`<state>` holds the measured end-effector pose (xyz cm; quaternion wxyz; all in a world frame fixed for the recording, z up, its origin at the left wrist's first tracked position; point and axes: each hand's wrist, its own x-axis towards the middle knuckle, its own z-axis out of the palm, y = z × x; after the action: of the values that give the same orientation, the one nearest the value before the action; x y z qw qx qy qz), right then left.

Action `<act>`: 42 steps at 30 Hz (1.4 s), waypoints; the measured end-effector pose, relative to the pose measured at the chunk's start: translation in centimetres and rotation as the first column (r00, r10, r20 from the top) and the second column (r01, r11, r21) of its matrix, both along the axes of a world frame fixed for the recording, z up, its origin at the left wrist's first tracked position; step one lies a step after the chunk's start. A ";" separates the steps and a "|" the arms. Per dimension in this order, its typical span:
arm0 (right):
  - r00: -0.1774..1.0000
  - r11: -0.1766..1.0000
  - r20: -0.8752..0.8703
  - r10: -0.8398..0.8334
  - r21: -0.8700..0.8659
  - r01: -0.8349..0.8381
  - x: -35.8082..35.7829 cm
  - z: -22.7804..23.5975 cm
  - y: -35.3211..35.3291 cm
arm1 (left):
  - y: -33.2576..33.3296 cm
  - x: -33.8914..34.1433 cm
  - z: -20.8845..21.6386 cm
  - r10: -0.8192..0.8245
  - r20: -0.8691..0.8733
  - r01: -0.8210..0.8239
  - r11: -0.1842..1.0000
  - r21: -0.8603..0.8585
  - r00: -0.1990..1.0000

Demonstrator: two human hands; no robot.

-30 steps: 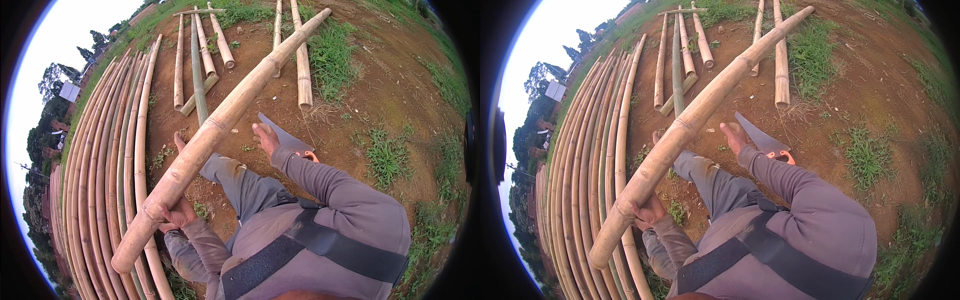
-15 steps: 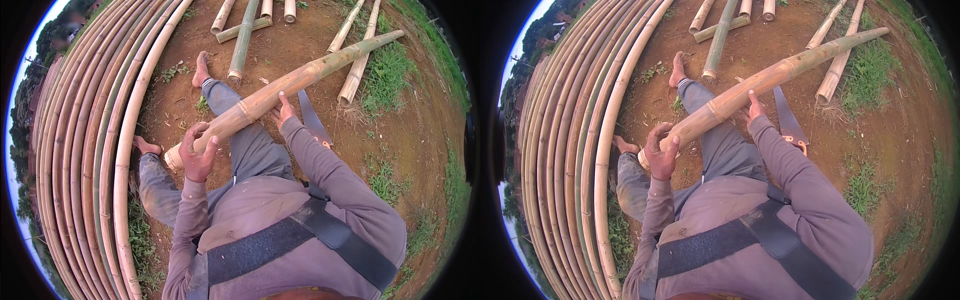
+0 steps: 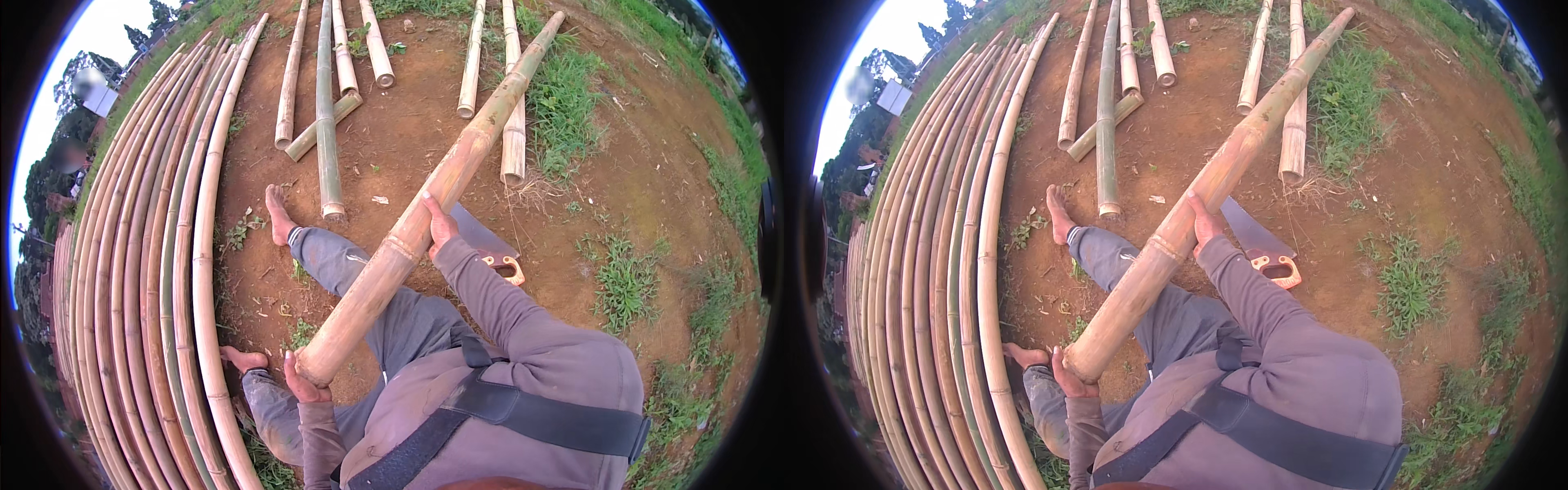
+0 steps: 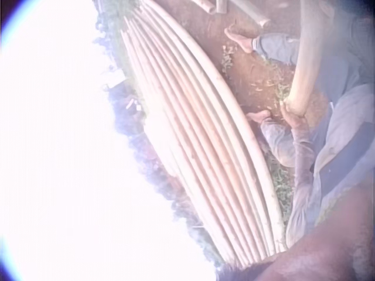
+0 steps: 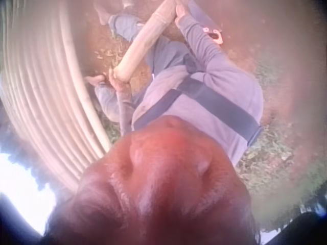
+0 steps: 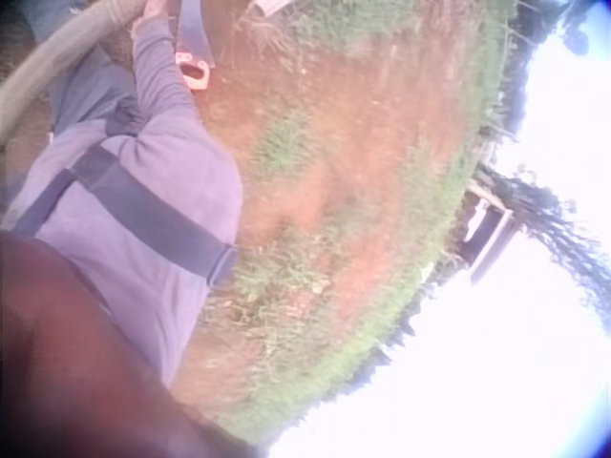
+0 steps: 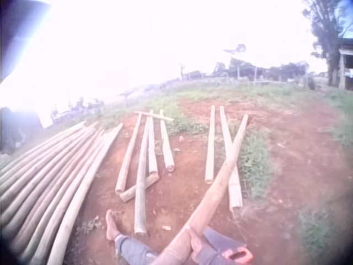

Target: The person measures bamboo poles with a tape measure, marks them, and cuts them to length using a hand saw. Cut pieces are set aside on the ground.

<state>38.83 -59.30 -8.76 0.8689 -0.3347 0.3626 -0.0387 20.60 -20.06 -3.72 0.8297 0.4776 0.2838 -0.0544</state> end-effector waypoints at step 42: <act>0.007 0.139 -0.855 -0.518 -0.092 -0.986 -50.2 -6.0 -34.0 | 14.1 -0.9 6.6 -0.334 -0.143 0.148 -0.011 0.989 0.932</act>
<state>-11.42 -93.31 -14.80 -0.0711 -0.7746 0.5804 0.2409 19.73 -5.96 2.86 0.2611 0.9592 0.0979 0.0471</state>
